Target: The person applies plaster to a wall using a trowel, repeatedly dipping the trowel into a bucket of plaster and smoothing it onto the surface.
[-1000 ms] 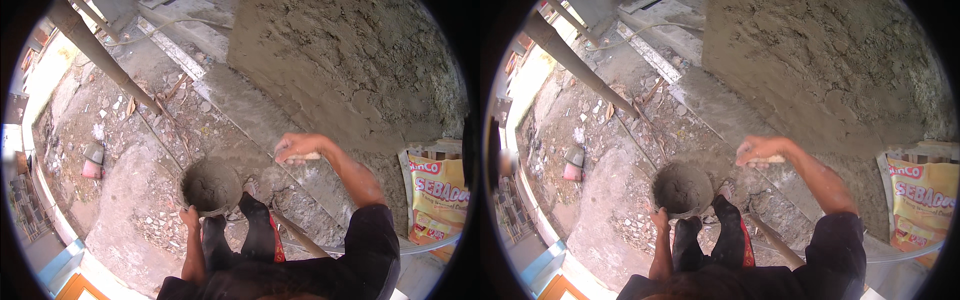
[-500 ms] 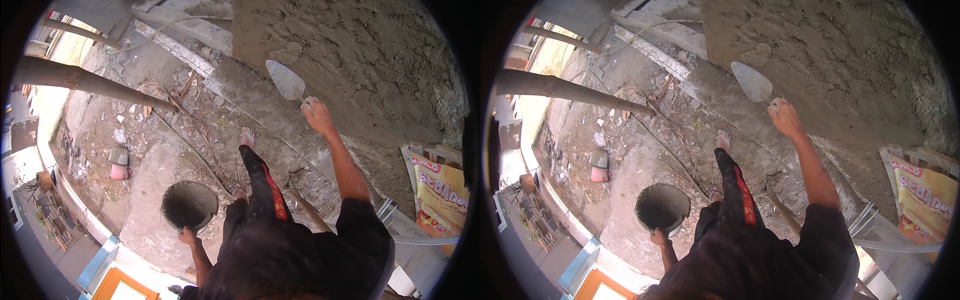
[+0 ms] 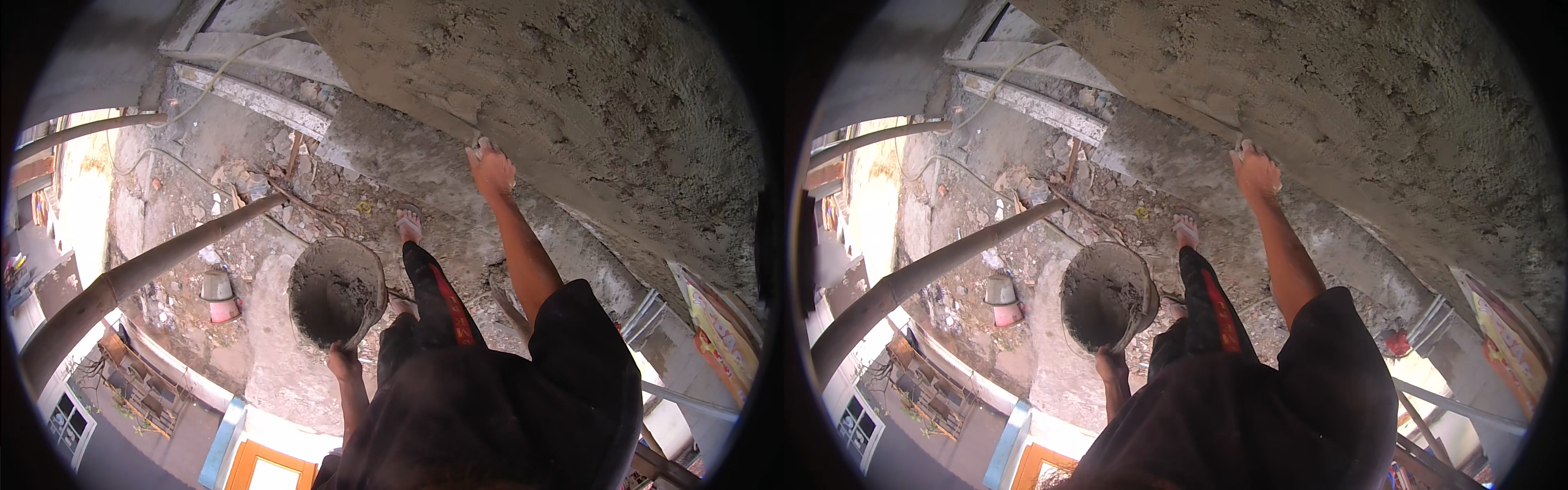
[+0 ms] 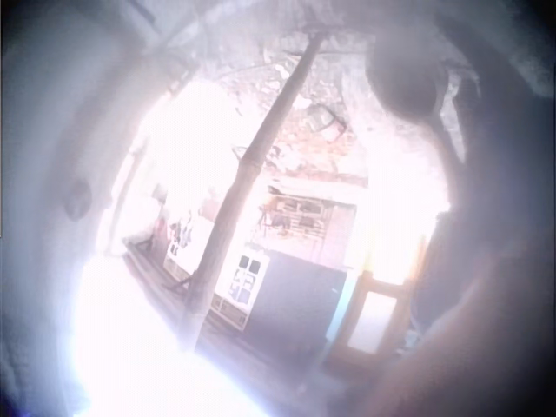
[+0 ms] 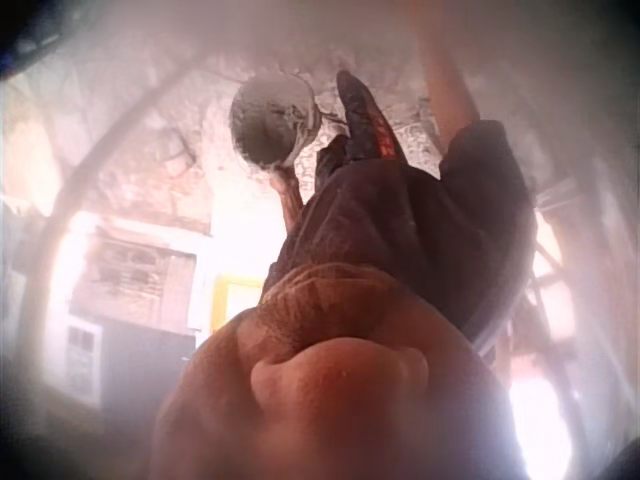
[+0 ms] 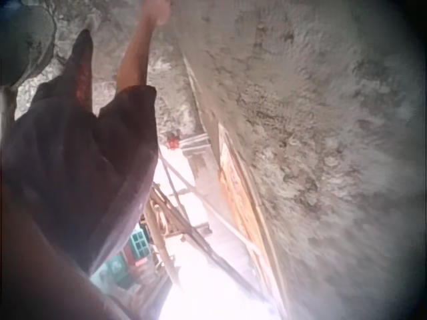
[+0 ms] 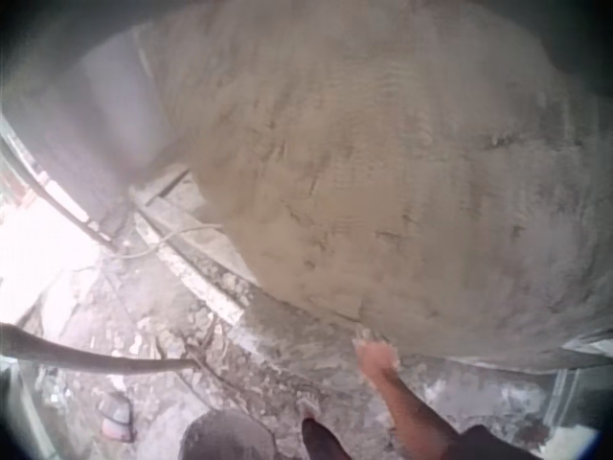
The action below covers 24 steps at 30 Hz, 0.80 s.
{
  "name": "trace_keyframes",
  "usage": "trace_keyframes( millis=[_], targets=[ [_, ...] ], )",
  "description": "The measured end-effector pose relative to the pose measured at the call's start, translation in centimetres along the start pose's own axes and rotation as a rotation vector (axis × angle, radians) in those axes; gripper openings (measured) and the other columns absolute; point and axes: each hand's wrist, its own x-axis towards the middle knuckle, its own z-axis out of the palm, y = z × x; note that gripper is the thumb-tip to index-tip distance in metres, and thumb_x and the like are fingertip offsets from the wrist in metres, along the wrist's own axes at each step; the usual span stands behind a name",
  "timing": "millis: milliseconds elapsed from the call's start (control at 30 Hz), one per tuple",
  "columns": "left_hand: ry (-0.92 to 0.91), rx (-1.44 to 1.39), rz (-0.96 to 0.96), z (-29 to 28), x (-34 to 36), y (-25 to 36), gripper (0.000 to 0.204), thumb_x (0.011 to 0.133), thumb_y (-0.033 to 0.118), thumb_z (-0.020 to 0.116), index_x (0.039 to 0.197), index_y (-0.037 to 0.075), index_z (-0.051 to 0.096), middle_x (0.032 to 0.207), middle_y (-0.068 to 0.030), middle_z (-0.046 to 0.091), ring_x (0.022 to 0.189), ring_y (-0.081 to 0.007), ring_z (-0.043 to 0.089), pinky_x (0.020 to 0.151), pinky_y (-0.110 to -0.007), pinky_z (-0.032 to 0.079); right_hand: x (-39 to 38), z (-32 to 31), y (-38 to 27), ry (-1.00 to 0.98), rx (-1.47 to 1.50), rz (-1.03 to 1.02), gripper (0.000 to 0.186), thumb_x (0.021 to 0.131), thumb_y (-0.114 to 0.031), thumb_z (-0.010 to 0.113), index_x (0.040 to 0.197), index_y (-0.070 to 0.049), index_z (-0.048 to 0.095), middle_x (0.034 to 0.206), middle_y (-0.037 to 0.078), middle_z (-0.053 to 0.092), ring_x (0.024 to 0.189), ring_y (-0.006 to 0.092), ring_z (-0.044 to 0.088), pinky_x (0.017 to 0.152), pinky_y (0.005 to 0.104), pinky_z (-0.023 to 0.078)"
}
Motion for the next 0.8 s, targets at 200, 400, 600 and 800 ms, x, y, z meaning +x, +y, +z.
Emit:
trace_keyframes(
  millis=[200,400,600,800],
  targets=[
    [-0.073,0.046,0.015,8.7,-0.4,2.1,0.012,0.084,0.001,0.055,0.094,-0.004,0.061,0.094,-0.0105,0.061,0.089,-0.0238,0.062,0.075,-0.039,0.055,-3.4,-10.0,-0.5,0.06,0.068,0.042,0.04,0.092,-0.044,0.063,0.112,-0.01,0.061,0.1,0.019,0.07,0.091,0.0408,0.068,0.077,0.0525,0.053],
    [-0.142,0.171,0.136,10.3,-1.1,5.0,0.006,0.083,-0.001,0.056,0.086,0.0,0.061,0.085,-0.0062,0.06,0.073,-0.0184,0.059,0.064,-0.034,0.053,-6.5,-16.6,3.5,0.138,0.186,0.054,0.047,0.087,-0.043,0.07,0.116,-0.006,0.066,0.09,0.022,0.071,0.088,0.0415,0.068,0.077,0.0505,0.052],
    [-0.171,0.4,0.402,9.6,-1.9,6.5,0.007,0.08,-0.002,0.056,0.08,0.003,0.061,0.073,0.0015,0.056,0.062,-0.0086,0.049,0.055,-0.026,0.039,-15.0,-22.7,6.2,0.197,0.057,0.106,0.047,0.088,-0.042,0.07,0.114,-0.003,0.064,0.095,0.023,0.07,0.086,0.0405,0.068,0.074,0.0505,0.053],
    [-0.298,0.752,0.713,8.1,-3.5,10.4,0.006,0.077,0.002,0.055,0.074,-0.003,0.059,0.065,0.0011,0.055,0.058,-0.0074,0.044,0.054,-0.028,0.038,-24.6,-16.5,-2.9,-0.247,-0.105,-0.485,0.029,0.093,-0.021,0.055,0.114,0.0,0.056,0.101,0.022,0.067,0.095,0.039,0.068,0.08,0.0492,0.054]
  ],
)
